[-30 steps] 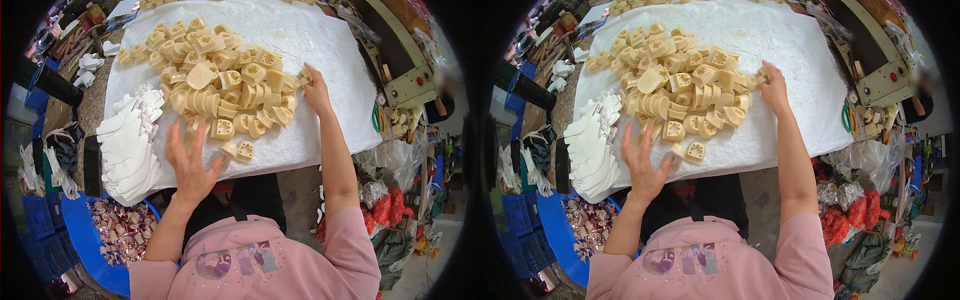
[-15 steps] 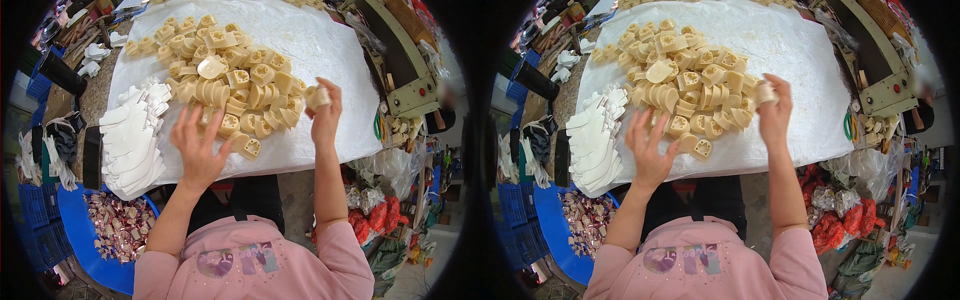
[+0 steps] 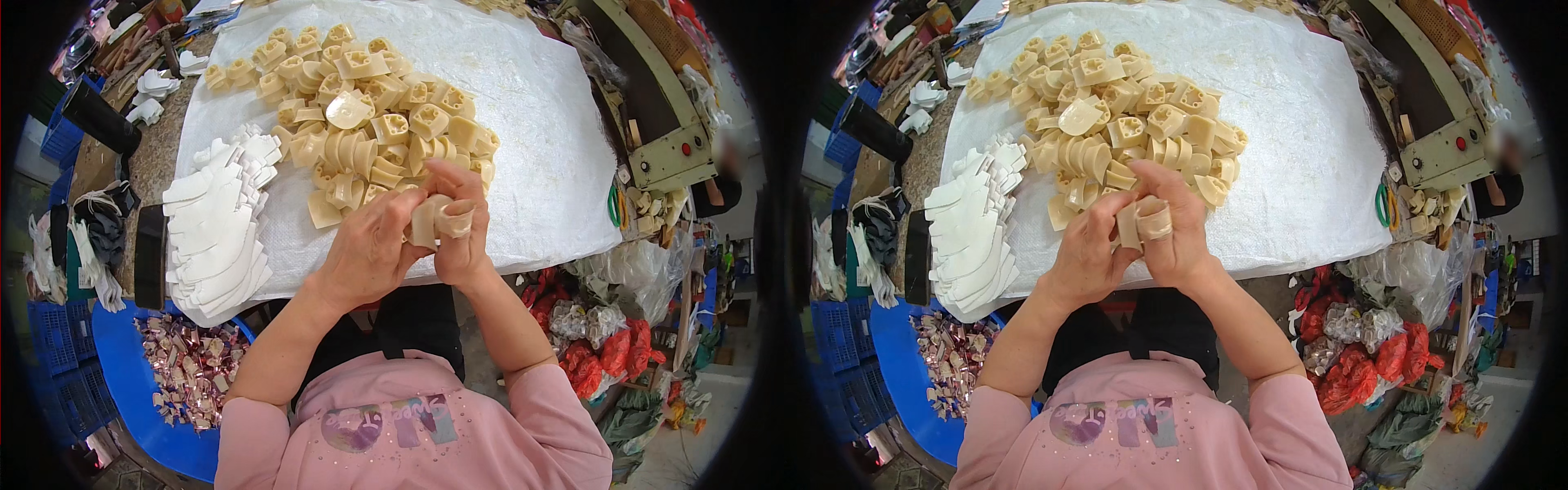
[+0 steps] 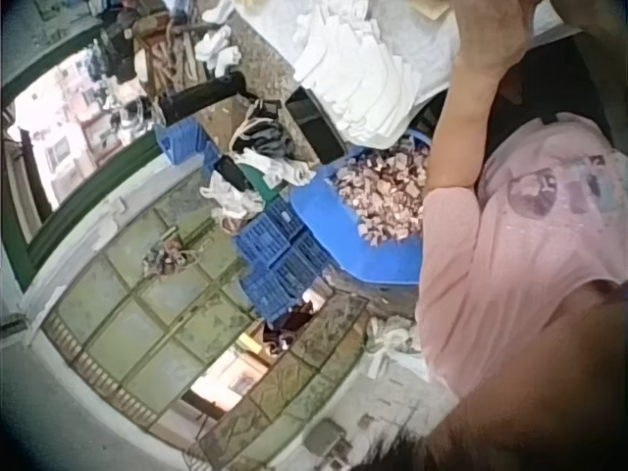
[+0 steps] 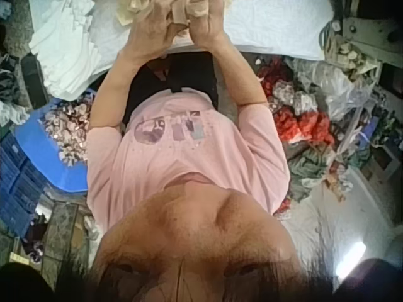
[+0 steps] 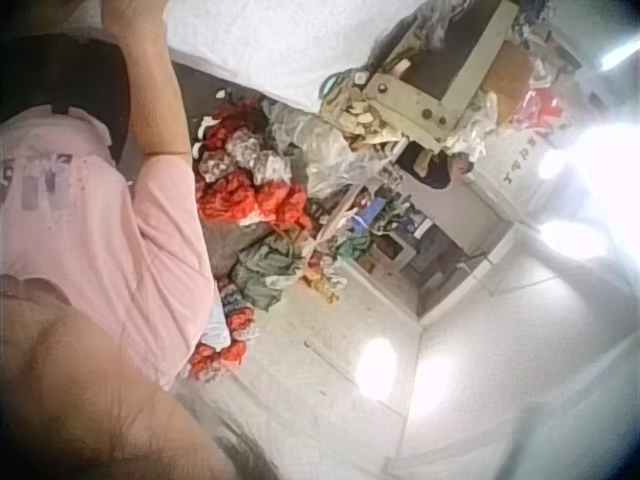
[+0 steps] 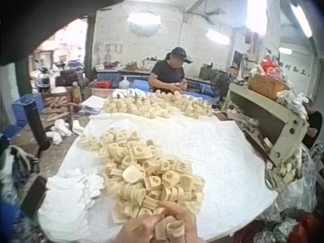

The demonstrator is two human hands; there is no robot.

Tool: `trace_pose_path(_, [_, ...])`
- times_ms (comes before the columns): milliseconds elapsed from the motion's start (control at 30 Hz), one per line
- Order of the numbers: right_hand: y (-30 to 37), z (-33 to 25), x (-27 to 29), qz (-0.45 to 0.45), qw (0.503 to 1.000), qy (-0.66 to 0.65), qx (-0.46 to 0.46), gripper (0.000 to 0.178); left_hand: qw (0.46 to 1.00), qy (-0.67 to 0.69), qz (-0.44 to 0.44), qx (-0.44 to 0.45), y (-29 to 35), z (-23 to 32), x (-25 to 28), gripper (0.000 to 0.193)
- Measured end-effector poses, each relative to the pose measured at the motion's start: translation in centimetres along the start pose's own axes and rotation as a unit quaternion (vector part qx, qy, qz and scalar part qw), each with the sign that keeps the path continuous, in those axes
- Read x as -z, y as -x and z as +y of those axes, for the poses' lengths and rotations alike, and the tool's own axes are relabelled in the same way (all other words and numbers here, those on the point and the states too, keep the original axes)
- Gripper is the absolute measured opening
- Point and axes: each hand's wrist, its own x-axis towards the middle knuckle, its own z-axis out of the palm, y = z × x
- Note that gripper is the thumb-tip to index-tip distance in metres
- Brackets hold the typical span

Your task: The recorder is seen manually inserting small metallic pieces into plastic shoe component molds.

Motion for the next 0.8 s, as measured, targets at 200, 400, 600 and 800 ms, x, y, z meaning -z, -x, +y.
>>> trace_pose_path(200, [-2.4, 2.5, 2.0, 0.103, 0.995, 0.014, -0.009, 0.044, 0.989, 0.020, 0.018, 0.147, -0.7, 0.8, 1.1, 0.048])
trace_pose_path(400, [-4.0, 1.9, 1.2, -0.016, 0.939, 0.336, 0.077, 0.039, 0.928, -0.353, -0.047, 0.108, 0.7, -0.4, 0.1, 0.047])
trace_pose_path(600, [-3.6, 2.9, 3.4, 0.024, 0.909, 0.411, 0.065, 0.038, 0.941, -0.318, -0.055, 0.104, 1.2, 0.2, 0.6, 0.061])
trace_pose_path(800, [-3.2, 3.2, 3.8, -0.035, 0.850, 0.523, 0.055, 0.049, 0.963, -0.255, -0.024, 0.085, -0.9, 0.2, 1.0, 0.068])
